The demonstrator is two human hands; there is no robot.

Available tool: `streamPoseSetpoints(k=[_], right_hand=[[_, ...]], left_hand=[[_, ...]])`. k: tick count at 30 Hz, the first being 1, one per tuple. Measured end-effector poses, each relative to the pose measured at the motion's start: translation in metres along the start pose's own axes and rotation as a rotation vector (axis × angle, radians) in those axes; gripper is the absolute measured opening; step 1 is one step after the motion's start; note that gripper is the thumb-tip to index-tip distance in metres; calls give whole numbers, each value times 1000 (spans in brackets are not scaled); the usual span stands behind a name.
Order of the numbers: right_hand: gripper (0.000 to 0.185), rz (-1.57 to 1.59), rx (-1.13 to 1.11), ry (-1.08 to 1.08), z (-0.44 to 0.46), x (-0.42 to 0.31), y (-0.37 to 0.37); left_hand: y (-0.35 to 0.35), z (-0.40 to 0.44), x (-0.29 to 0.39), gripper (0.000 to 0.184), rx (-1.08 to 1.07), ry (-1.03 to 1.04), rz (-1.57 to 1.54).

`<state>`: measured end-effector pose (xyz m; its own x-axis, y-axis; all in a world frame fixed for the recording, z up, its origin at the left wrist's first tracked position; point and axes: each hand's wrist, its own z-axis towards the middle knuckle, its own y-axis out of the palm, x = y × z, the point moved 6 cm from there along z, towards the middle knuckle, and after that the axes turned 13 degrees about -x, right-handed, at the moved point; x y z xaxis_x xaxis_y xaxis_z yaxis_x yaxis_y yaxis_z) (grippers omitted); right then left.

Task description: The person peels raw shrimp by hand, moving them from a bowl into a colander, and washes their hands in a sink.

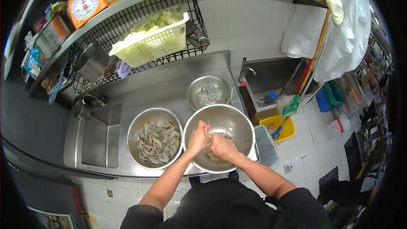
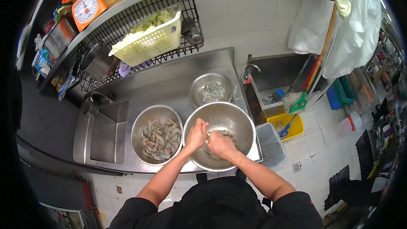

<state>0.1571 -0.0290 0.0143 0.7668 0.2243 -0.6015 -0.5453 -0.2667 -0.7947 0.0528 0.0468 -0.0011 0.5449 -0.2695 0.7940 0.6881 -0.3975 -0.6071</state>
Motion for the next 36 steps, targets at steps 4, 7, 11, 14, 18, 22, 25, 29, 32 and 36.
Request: streamPoseSetpoints(k=[4,7,11,14,18,22,25,29,32,36], right_hand=[[24,-154,131,28,4,13,11],[36,-282,148,77,10,5,4],[34,448,92,12,25,-8,9],[28,442,232,0,30,-10,10],[26,427,306,34,28,-18,3],[21,421,285,98,29,-12,8],[18,319,208,21,24,-4,8],[27,-13,-196,157,8,10,7],[31,-107,-191,257,10,25,9],[25,403,292,143,20,15,-27]], left_hand=[[-14,6,-48,26,-23,-71,-442],[-3,-4,-47,24,-201,-200,-1158],[0,-13,-25,18,-202,-146,-1308],[4,-11,-24,17,-169,-160,-1435],[11,-8,-32,21,-183,-179,-1631],[12,0,-40,21,-116,-208,-1607],[8,0,-37,18,-84,-223,-1526],[-6,0,-37,23,-78,-248,-1281],[-6,-1,-32,27,-153,-286,-1116],[6,-2,-27,30,-314,-201,-972]])
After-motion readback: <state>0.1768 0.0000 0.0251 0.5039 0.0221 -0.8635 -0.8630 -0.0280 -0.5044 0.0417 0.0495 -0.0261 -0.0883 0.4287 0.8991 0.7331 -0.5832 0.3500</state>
